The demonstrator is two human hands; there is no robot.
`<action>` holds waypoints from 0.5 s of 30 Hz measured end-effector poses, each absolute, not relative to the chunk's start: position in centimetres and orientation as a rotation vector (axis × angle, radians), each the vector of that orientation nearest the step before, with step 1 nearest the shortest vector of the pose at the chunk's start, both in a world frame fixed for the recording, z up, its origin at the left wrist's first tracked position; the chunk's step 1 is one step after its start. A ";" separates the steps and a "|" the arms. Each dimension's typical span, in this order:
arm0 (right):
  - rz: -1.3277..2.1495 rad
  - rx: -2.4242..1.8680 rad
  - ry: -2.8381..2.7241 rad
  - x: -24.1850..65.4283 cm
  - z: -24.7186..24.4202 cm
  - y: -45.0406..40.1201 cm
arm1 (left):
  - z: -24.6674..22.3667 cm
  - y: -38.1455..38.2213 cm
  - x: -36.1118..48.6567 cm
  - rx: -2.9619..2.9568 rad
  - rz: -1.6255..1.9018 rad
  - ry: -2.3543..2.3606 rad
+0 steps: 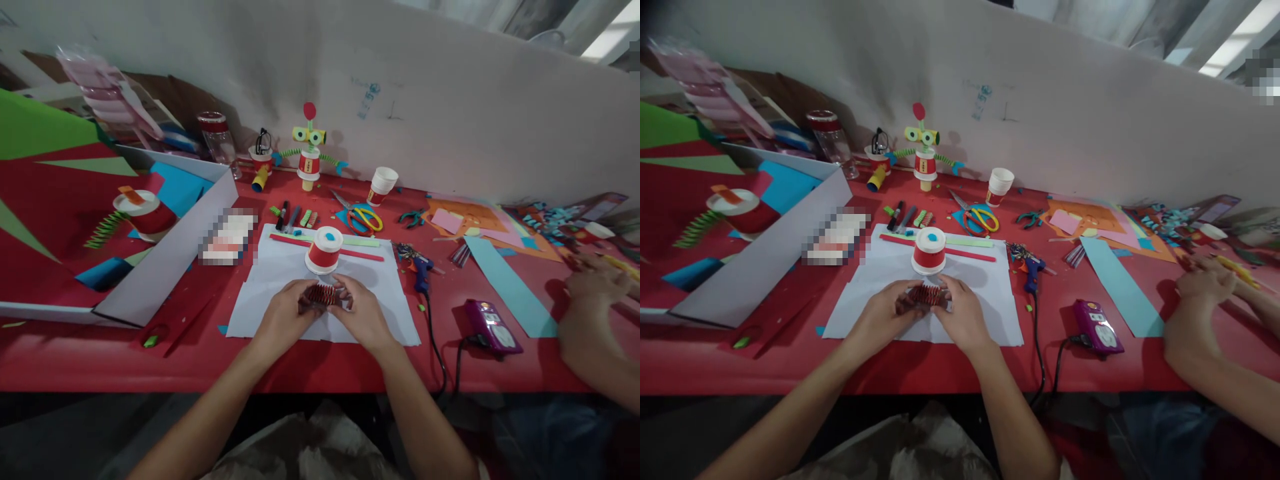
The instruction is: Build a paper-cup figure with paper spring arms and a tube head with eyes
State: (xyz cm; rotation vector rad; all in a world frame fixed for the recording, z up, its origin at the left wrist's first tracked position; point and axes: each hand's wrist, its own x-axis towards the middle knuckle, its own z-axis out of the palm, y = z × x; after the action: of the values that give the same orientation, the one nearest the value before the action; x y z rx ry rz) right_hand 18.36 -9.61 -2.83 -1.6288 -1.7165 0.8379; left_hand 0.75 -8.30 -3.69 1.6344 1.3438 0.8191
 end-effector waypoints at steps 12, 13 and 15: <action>0.802 -1.666 -1.703 18.9 -3.1 -10.5 | -3.8 -9.3 0.1 1.505 0.865 1.304; 0.799 -1.662 -1.718 18.8 -3.0 -10.3 | -3.9 -9.4 0.2 1.520 0.854 1.302; 0.797 -1.651 -1.730 18.6 -2.9 -10.0 | -4.0 -9.7 0.2 1.541 0.843 1.295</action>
State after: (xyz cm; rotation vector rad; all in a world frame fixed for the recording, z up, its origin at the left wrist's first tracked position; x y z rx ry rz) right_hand 18.60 -9.96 -2.95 -1.6509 -1.7295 0.7967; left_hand 0.17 -9.65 -4.03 1.5408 1.2950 0.8433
